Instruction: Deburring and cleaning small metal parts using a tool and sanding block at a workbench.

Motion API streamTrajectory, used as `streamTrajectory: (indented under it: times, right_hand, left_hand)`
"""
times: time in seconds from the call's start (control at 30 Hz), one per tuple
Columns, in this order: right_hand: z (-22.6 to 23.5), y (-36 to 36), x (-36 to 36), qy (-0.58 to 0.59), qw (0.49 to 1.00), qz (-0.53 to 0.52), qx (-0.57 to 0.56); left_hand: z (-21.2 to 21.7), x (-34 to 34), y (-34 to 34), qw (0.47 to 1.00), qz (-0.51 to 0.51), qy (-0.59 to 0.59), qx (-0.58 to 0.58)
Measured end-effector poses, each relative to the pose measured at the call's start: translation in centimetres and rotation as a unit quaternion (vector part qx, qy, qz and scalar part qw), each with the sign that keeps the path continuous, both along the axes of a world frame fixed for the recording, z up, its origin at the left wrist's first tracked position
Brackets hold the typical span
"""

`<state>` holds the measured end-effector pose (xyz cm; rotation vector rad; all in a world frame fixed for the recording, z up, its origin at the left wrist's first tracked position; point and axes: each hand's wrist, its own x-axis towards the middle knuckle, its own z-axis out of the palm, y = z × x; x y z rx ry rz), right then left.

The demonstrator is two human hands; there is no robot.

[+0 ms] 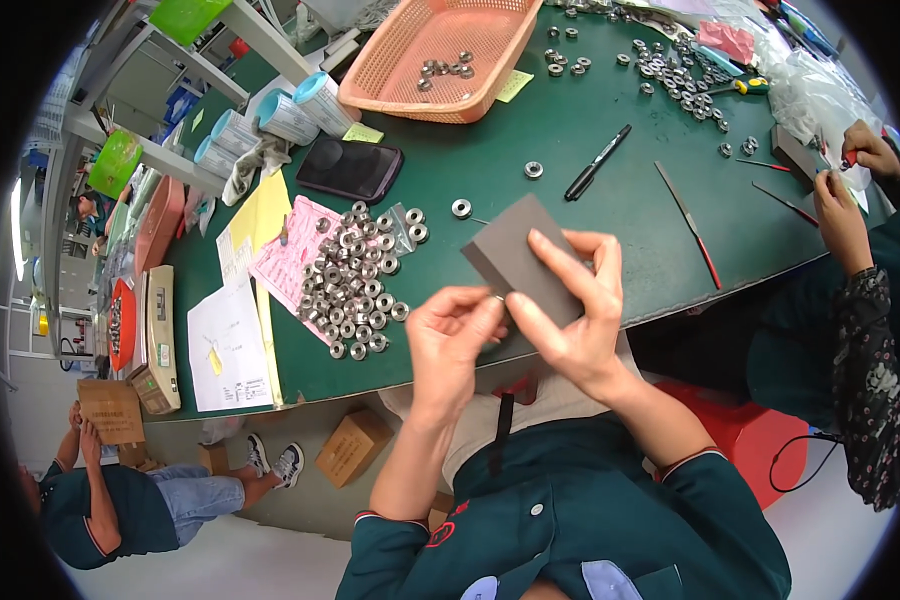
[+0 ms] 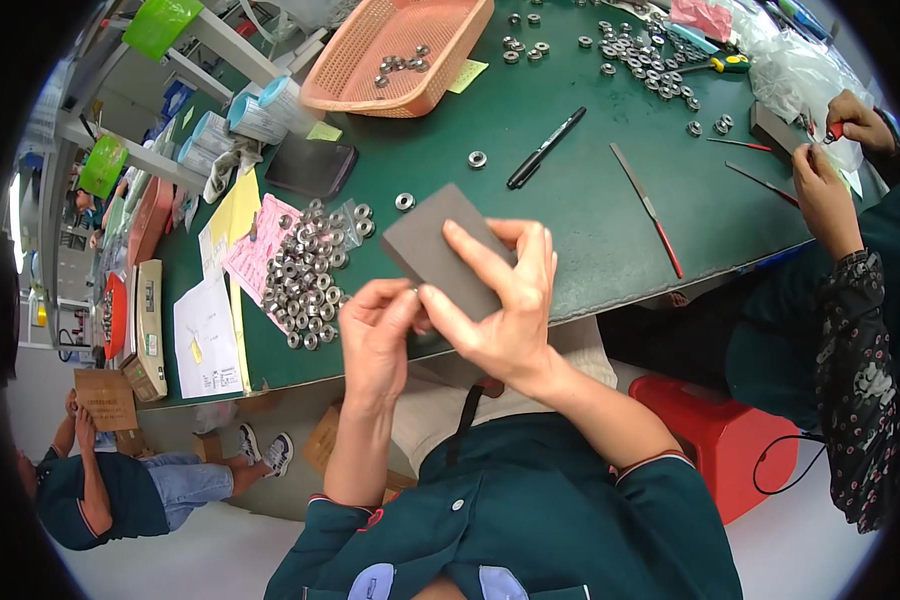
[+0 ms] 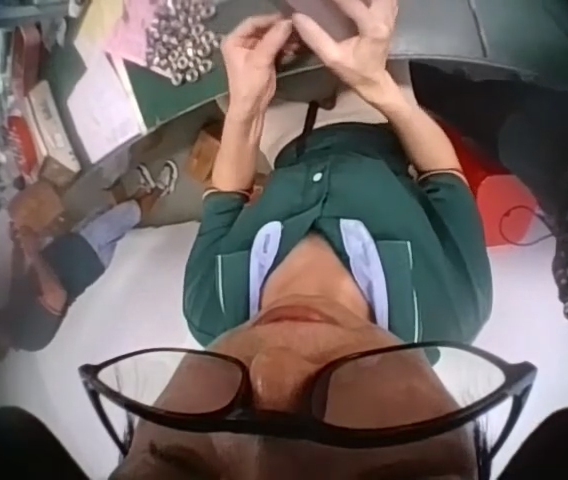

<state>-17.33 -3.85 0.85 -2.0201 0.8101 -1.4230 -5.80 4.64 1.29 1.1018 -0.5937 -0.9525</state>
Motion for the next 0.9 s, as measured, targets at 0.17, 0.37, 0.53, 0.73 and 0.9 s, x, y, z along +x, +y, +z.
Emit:
streamTrajectory:
  times: [0.17,0.37,0.53,0.73,0.9]
  right_hand:
    - [1.9,-3.2,-0.4,0.055,0.993,-0.082,-0.061]
    - [0.7,-3.9,-4.6,0.203,0.963,-0.141,-0.105]
    - [0.5,-3.9,-4.7,0.279,0.935,-0.18,-0.125]
    - [2.1,-0.9,-1.6,0.095,0.99,0.023,-0.106]
    - [1.0,0.2,1.2,0.05,0.987,0.152,0.022]
  left_hand:
    - [0.0,1.5,0.5,0.999,-0.025,0.032,0.019]
    - [-0.3,2.4,0.9,0.997,-0.018,0.075,0.006]
    - [-0.7,2.8,1.2,0.997,-0.019,0.077,0.004]
    - [-0.4,2.5,1.3,0.996,-0.037,0.084,0.007]
    - [-0.4,2.2,1.6,0.996,-0.039,0.074,-0.01]
